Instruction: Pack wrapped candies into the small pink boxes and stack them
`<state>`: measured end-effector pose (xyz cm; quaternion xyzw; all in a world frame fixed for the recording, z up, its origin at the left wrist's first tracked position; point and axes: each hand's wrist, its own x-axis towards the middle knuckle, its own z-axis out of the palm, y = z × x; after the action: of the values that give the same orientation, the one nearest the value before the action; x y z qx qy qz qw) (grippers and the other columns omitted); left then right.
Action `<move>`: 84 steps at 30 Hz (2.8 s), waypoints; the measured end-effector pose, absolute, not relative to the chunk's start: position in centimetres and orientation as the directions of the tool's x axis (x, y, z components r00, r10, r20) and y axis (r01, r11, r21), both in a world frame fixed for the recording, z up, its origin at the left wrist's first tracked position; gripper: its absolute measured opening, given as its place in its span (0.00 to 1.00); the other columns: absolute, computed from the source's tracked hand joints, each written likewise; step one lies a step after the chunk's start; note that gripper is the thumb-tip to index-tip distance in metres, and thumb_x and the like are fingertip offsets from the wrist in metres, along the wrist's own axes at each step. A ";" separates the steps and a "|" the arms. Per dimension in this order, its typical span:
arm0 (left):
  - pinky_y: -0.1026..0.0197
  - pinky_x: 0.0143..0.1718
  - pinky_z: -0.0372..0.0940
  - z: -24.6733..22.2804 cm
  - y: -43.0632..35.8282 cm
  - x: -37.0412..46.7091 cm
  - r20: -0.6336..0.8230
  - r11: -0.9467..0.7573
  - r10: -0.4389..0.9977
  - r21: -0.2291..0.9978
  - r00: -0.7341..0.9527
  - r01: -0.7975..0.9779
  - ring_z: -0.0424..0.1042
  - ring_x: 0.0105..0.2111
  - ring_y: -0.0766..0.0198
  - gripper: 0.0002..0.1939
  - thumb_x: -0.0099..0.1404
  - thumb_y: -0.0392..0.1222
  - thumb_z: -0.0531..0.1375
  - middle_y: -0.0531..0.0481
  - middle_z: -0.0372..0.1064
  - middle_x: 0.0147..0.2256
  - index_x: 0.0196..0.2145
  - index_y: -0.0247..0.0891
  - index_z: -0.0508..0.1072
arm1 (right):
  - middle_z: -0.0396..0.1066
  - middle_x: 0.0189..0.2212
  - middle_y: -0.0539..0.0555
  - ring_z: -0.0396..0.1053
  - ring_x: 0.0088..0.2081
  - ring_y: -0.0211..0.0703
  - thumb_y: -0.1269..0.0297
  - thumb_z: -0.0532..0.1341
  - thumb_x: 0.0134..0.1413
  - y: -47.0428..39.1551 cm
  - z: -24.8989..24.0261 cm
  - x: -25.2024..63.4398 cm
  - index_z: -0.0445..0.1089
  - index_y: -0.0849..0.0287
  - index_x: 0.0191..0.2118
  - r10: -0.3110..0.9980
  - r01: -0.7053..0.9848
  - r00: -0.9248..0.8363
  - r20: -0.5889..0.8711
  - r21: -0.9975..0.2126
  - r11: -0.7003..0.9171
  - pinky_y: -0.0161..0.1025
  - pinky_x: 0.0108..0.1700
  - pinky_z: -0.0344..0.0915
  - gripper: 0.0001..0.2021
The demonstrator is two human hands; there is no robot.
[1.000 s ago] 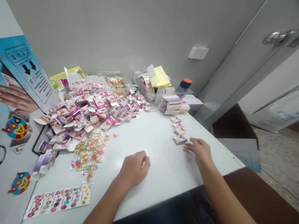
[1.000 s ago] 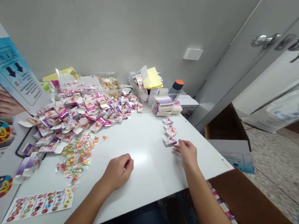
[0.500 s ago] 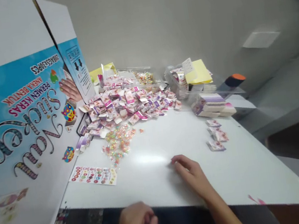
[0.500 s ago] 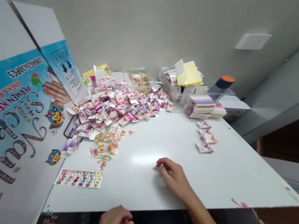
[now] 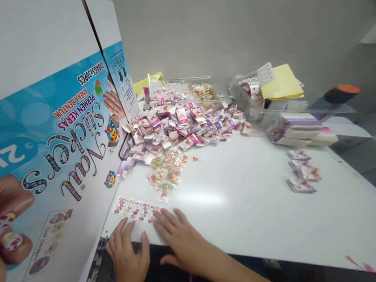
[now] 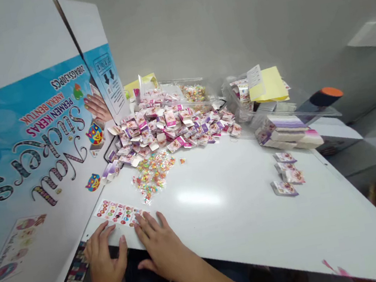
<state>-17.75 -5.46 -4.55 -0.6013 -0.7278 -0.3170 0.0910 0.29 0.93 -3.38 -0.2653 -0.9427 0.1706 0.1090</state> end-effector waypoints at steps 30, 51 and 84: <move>0.54 0.46 0.63 -4.6 -5.7 -19.1 0.352 -0.143 0.927 0.650 -0.130 0.746 0.70 0.42 0.57 0.08 0.68 0.37 0.57 0.48 0.72 0.39 0.44 0.42 0.72 | 0.70 0.37 0.60 0.67 0.37 0.48 0.78 0.54 0.63 -0.9 -4.0 8.3 0.68 0.59 0.50 0.778 0.414 -0.418 0.469 -0.664 0.623 0.44 0.37 0.69 0.14; 0.59 0.40 0.68 -2.7 -2.4 -21.3 0.291 -0.102 0.945 0.698 -0.151 0.709 0.73 0.36 0.60 0.08 0.66 0.44 0.59 0.48 0.75 0.35 0.35 0.38 0.76 | 0.72 0.38 0.59 0.72 0.39 0.47 0.71 0.55 0.65 0.9 -3.4 12.6 0.74 0.58 0.43 0.880 0.447 -0.274 0.387 -0.759 0.473 0.43 0.39 0.73 0.10; 0.39 0.55 0.58 -2.2 -1.1 -10.5 0.432 -0.393 0.856 0.193 0.282 0.899 0.63 0.56 0.41 0.21 0.63 0.42 0.61 0.32 0.63 0.56 0.53 0.37 0.67 | 0.69 0.26 0.49 0.65 0.27 0.37 0.60 0.69 0.53 -0.4 1.0 17.3 0.70 0.57 0.37 0.880 -0.034 0.444 0.169 -0.978 0.205 0.33 0.28 0.63 0.10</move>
<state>-10.53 -1.10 -2.23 -0.7994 -0.5489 -0.2401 0.0441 17.30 -0.36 1.00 -0.5285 -0.4002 0.3435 0.6652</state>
